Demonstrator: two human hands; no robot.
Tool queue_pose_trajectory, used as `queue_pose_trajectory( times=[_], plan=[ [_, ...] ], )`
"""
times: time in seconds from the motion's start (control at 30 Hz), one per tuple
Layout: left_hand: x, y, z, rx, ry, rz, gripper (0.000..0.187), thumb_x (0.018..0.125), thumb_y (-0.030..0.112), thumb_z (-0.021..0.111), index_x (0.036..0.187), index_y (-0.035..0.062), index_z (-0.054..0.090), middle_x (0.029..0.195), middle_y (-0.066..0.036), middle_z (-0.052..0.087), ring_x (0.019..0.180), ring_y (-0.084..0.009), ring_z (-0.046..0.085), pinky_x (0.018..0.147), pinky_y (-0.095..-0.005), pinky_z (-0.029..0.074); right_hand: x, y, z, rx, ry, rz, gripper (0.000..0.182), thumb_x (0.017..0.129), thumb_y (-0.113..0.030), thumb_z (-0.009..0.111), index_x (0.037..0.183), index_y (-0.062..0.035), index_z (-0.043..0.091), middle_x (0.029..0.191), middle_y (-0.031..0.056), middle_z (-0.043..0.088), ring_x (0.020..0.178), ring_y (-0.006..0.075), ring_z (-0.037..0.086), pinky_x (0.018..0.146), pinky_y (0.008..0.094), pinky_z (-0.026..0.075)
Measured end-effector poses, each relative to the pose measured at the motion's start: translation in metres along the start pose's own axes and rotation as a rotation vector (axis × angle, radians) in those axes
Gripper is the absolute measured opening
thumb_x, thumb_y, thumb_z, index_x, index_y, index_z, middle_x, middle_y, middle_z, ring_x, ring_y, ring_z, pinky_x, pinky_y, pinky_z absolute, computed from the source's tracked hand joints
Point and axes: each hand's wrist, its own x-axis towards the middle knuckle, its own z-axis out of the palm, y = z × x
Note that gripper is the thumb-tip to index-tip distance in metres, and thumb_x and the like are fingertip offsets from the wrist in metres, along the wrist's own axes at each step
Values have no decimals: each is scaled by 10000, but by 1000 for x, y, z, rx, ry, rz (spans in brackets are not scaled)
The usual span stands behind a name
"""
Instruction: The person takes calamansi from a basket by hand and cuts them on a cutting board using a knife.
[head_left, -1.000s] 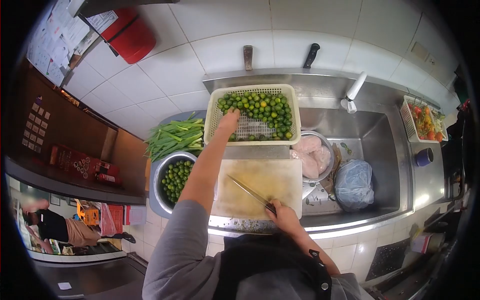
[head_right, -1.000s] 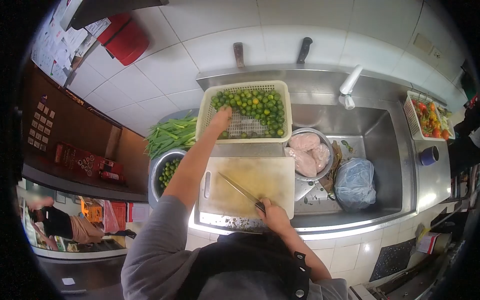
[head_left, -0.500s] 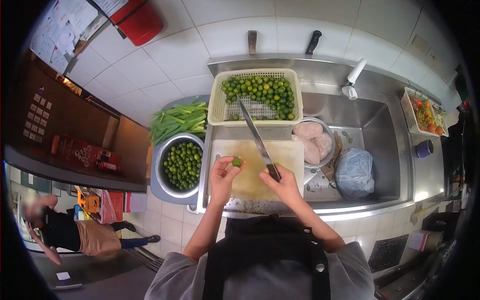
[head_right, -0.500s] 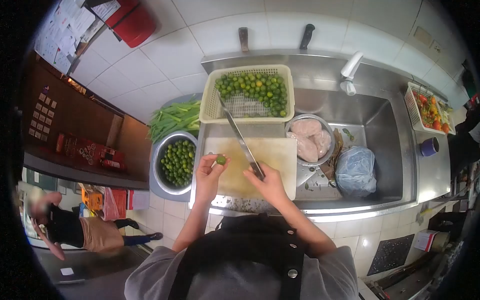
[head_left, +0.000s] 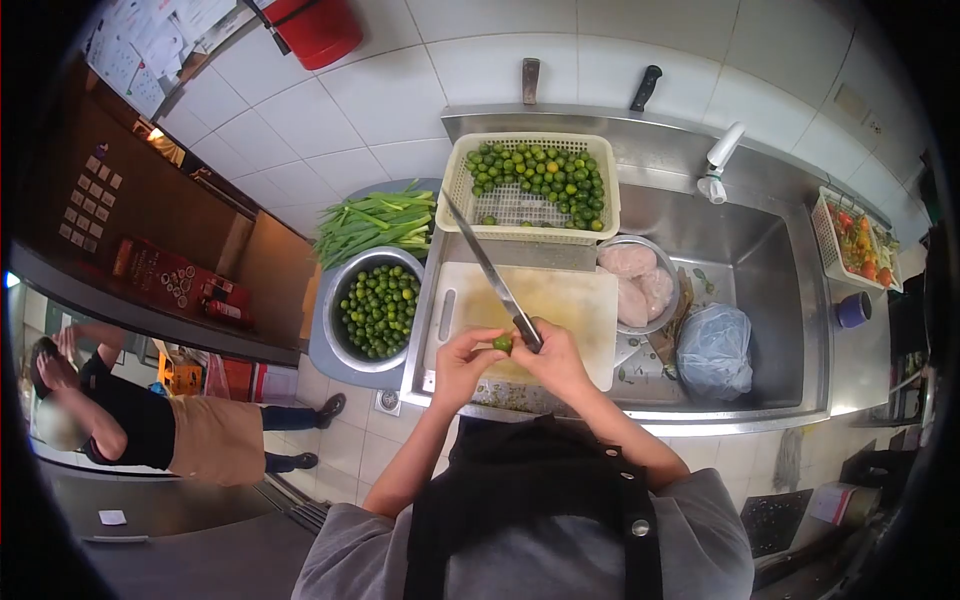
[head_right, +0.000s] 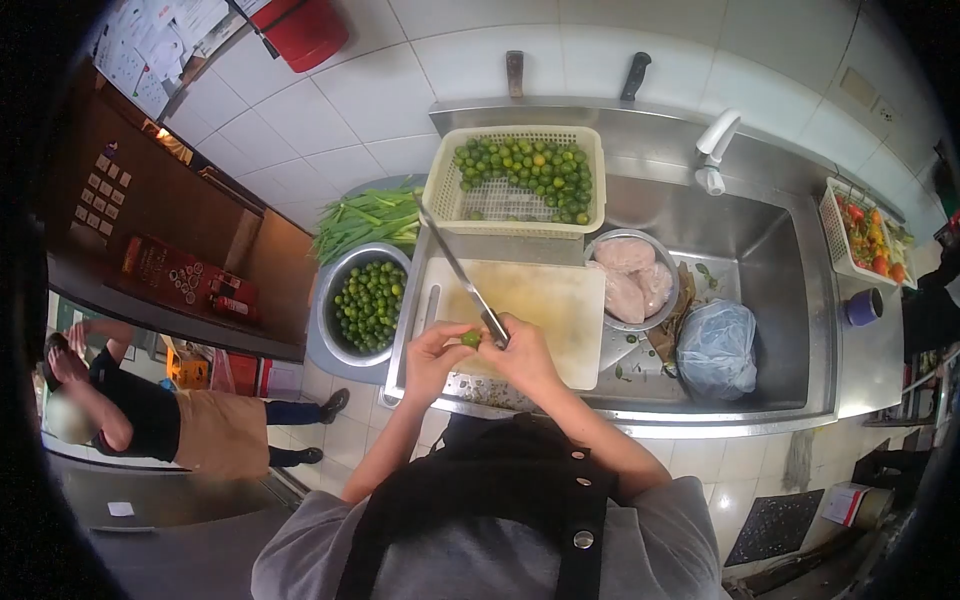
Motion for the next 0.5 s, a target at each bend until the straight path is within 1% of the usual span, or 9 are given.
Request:
queue_pose_trajectory(
  times=[0.07, 0.17, 0.23, 0.27, 0.33, 0.37, 0.43, 0.47, 0.5],
  plan=[
    [-3, -2, 3, 14, 3, -21, 342, 880, -116, 687, 1210, -27, 669, 1180, -115, 671, 1089, -207, 679, 973, -334, 550, 1, 11, 1, -73, 35, -41, 214, 916, -160, 695, 999, 37, 689, 804, 43, 707, 772, 72, 625, 694, 249, 496],
    [-3, -14, 2, -50, 93, -95, 348, 868, -90, 725, 1203, -14, 672, 1136, -100, 708, 1077, -186, 688, 937, -298, 563, 5, 26, -8, 54, -34, -41, 250, 922, -200, 703, 986, 41, 679, 759, 45, 687, 744, 67, 605, 655, 274, 494],
    [-2, -28, -2, -157, 175, -86, 350, 871, -71, 734, 1208, -16, 655, 1126, -102, 724, 1072, -174, 687, 927, -288, 552, -2, 14, -19, -214, -111, 138, 257, 932, -228, 700, 938, 28, 681, 740, 116, 695, 670, 169, 654, 625, 346, 511],
    [1, -37, -7, -156, 174, -85, 350, 871, -71, 734, 1208, -16, 655, 1126, -102, 724, 1072, -174, 687, 927, -288, 552, -4, 22, -23, -214, -110, 137, 257, 932, -228, 700, 938, 28, 681, 740, 116, 695, 670, 169, 654, 625, 346, 511],
    [3, -57, -19, -75, 198, -73, 375, 866, -37, 755, 1223, 12, 651, 1134, -91, 725, 1047, -161, 692, 882, -301, 564, -17, 51, -24, -498, -79, -65, 275, 959, -227, 664, 1057, 30, 642, 765, 227, 689, 666, 376, 684, 645, 459, 528],
    [2, -67, -22, -76, 197, -76, 375, 866, -37, 755, 1223, 12, 651, 1134, -91, 725, 1047, -161, 692, 882, -301, 564, -26, 60, -21, -498, -78, -62, 275, 959, -227, 664, 1057, 30, 642, 765, 227, 689, 666, 376, 684, 645, 459, 528],
    [6, -83, -24, 265, 270, -90, 360, 843, -14, 784, 1186, 33, 686, 1095, -90, 729, 985, -172, 707, 823, -309, 572, -40, 71, -18, -460, 7, -133, 338, 985, -191, 593, 1273, -18, 551, 800, 299, 662, 753, 511, 643, 697, 555, 513],
    [8, -91, -24, 264, 265, -91, 360, 843, -14, 784, 1186, 33, 686, 1095, -90, 729, 985, -172, 707, 823, -309, 572, -44, 76, -19, -461, 12, -129, 338, 985, -191, 593, 1273, -18, 551, 800, 299, 662, 753, 511, 643, 697, 555, 513],
    [8, -99, -24, 364, 261, -66, 338, 831, -9, 794, 1154, 32, 703, 1077, -97, 728, 956, -179, 712, 801, -315, 573, -48, 79, -18, -495, -63, -63, 413, 990, -180, 566, 1374, -59, 477, 805, 305, 661, 765, 509, 650, 715, 572, 506]
  ],
)
